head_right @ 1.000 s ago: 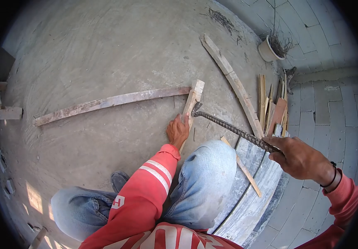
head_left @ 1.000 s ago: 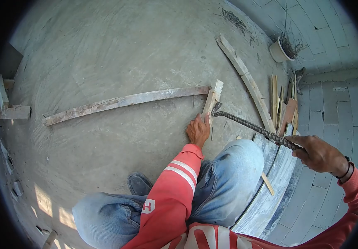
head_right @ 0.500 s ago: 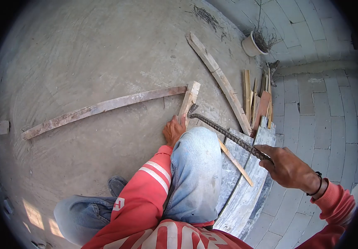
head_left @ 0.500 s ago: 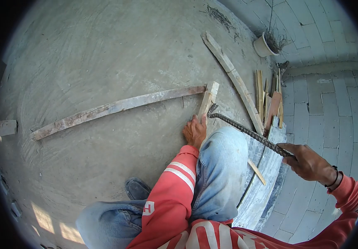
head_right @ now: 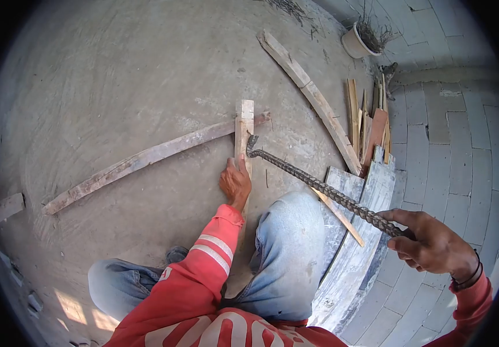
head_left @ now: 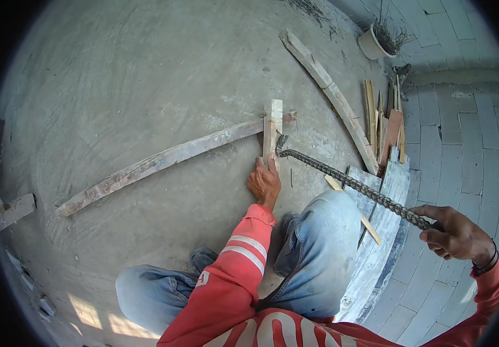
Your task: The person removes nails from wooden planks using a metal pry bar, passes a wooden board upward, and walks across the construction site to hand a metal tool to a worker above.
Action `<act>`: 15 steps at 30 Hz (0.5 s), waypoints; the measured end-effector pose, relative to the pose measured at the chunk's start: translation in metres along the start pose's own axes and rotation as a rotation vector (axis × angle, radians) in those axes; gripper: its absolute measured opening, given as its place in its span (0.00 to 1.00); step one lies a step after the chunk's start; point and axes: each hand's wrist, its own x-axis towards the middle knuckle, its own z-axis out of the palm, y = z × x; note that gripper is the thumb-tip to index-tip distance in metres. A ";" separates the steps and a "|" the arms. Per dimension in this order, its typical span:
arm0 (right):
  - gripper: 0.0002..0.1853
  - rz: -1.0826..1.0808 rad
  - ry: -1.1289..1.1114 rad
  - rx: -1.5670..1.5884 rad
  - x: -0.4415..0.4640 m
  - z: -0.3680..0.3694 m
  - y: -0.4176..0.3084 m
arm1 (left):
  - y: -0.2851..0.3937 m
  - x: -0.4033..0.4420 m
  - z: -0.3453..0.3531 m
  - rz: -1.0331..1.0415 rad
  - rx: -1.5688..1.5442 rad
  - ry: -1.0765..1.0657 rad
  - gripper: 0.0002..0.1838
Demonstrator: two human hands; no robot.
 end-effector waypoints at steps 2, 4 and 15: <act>0.26 0.038 -0.043 0.491 -0.004 0.005 -0.006 | -0.004 0.000 0.000 0.001 0.024 0.027 0.29; 0.27 0.041 -0.086 0.568 -0.006 0.009 -0.015 | -0.003 0.003 0.001 -0.002 0.034 0.048 0.29; 0.27 -0.242 0.025 0.098 -0.014 0.015 -0.035 | -0.019 0.005 0.024 0.057 0.084 0.156 0.28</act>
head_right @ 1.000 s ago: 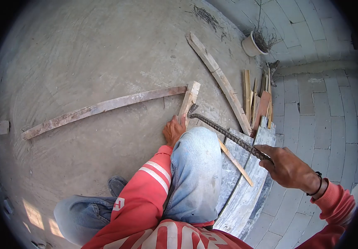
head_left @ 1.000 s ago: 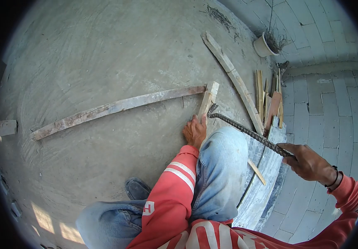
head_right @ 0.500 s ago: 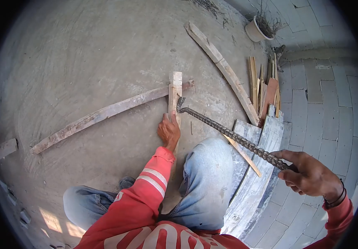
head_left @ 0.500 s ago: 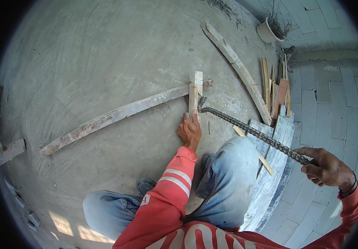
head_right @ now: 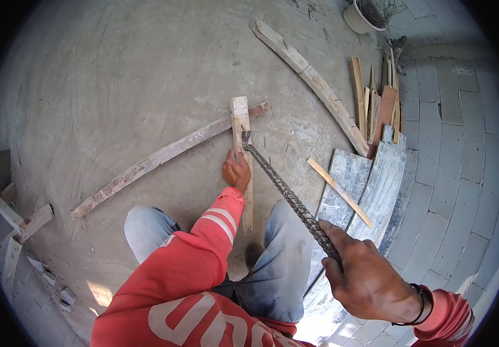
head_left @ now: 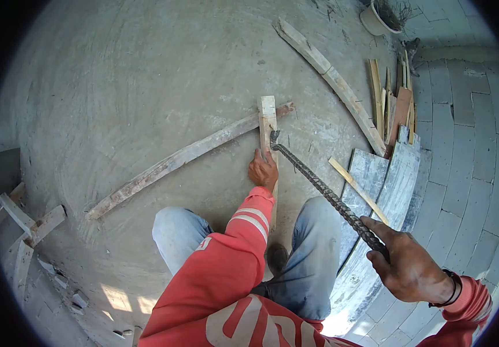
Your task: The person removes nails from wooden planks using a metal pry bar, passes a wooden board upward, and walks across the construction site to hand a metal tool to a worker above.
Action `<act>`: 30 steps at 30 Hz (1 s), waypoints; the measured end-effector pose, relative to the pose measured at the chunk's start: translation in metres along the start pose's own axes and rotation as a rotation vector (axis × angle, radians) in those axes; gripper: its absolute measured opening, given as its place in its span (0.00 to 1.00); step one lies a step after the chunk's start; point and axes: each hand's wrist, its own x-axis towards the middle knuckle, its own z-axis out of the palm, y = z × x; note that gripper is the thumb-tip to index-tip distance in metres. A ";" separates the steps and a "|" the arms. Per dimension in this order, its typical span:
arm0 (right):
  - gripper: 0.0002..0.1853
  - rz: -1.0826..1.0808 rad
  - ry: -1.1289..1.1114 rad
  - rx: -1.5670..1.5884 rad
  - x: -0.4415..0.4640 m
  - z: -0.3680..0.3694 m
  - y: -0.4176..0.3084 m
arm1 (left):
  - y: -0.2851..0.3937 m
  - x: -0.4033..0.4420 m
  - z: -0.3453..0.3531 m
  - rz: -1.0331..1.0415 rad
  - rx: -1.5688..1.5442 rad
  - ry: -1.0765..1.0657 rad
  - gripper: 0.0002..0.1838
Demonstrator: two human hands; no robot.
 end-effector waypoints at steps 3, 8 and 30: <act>0.27 -0.056 0.020 -0.072 0.002 0.009 0.006 | -0.003 0.001 0.004 -0.030 -0.008 -0.016 0.29; 0.25 -0.258 0.155 -0.077 0.003 0.019 0.019 | -0.004 0.013 -0.021 -0.034 -0.019 -0.285 0.30; 0.32 -0.268 0.061 0.025 -0.001 -0.018 0.063 | 0.214 -0.079 -0.175 1.007 -0.670 -0.581 0.29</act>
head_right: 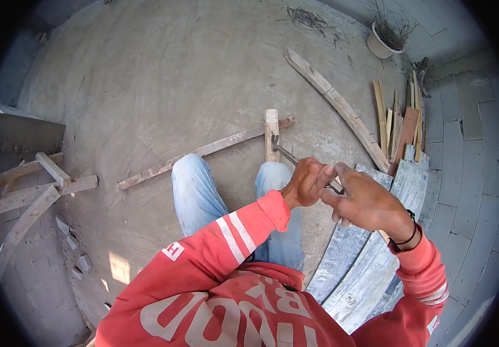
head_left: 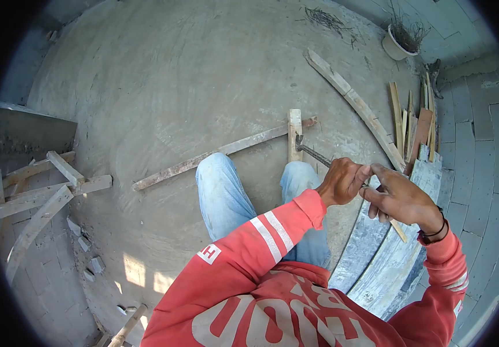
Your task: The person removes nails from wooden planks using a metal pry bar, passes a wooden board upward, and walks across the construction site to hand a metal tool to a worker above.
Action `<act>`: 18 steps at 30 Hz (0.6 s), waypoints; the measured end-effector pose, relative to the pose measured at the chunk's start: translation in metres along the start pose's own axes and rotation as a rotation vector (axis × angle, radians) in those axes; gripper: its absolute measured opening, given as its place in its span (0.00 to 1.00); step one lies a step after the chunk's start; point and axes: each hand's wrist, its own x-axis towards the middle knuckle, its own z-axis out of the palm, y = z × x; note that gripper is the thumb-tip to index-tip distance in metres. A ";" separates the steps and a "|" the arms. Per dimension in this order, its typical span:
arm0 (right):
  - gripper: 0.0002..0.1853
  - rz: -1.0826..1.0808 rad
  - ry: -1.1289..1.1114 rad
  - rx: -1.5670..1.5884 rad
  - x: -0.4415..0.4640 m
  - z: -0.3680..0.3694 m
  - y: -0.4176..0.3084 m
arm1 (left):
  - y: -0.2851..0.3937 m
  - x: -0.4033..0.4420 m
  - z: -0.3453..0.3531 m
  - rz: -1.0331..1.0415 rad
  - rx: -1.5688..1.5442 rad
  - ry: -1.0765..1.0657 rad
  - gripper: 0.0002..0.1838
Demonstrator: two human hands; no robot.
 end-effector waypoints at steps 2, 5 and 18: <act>0.31 -0.034 0.030 0.052 -0.014 -0.007 0.004 | -0.002 0.003 0.002 0.010 0.029 0.025 0.29; 0.26 -0.109 0.097 0.203 -0.027 -0.007 0.019 | 0.002 0.010 0.010 0.075 0.035 0.170 0.28; 0.22 -1.206 0.981 0.443 0.004 0.087 0.033 | -0.009 -0.016 -0.004 -0.021 -0.075 0.070 0.19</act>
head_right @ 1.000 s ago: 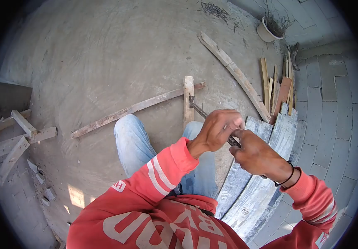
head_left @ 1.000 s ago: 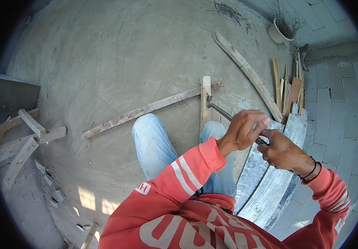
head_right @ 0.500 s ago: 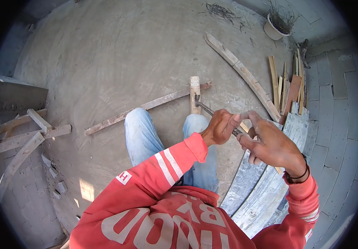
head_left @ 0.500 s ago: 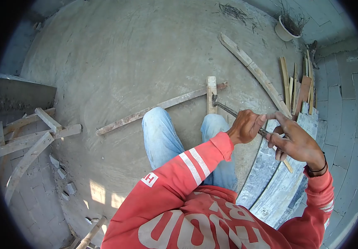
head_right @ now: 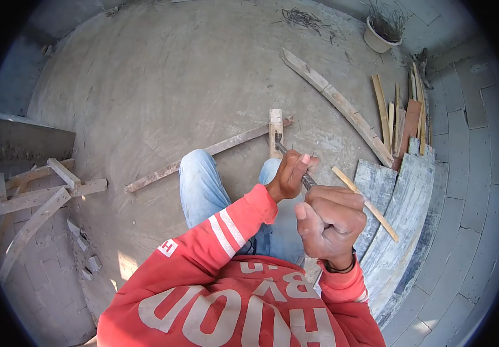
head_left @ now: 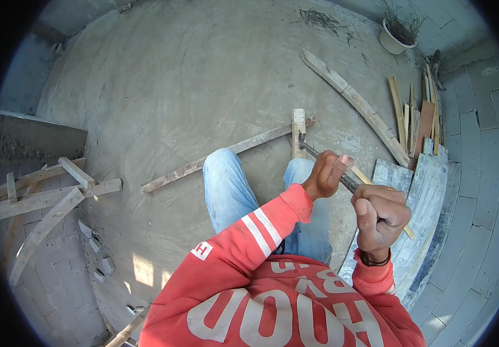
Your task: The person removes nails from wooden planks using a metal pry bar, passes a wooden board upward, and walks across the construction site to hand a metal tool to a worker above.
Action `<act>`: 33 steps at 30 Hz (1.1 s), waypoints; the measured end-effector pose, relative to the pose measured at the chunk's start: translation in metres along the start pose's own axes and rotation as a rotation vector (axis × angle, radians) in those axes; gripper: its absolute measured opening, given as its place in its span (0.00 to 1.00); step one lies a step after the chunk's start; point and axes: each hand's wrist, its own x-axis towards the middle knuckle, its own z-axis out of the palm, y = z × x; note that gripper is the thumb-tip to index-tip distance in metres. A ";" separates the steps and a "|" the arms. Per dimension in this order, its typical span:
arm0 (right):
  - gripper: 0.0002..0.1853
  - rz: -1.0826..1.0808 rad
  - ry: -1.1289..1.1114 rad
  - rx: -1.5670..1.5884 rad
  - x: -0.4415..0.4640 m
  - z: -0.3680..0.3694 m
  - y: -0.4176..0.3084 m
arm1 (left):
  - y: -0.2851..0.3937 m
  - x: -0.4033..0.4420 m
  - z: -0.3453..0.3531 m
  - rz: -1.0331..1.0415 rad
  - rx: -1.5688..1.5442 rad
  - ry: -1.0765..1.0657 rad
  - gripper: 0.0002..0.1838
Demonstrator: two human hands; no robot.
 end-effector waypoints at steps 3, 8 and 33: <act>0.21 0.001 0.134 0.013 0.015 -0.002 0.008 | 0.002 0.014 0.004 0.071 0.078 0.067 0.19; 0.21 0.241 0.255 0.099 0.028 -0.021 0.017 | -0.007 0.031 0.021 0.183 0.219 0.174 0.17; 0.23 -0.278 0.430 0.183 -0.073 -0.039 0.030 | 0.005 -0.008 0.042 0.038 0.100 -0.300 0.21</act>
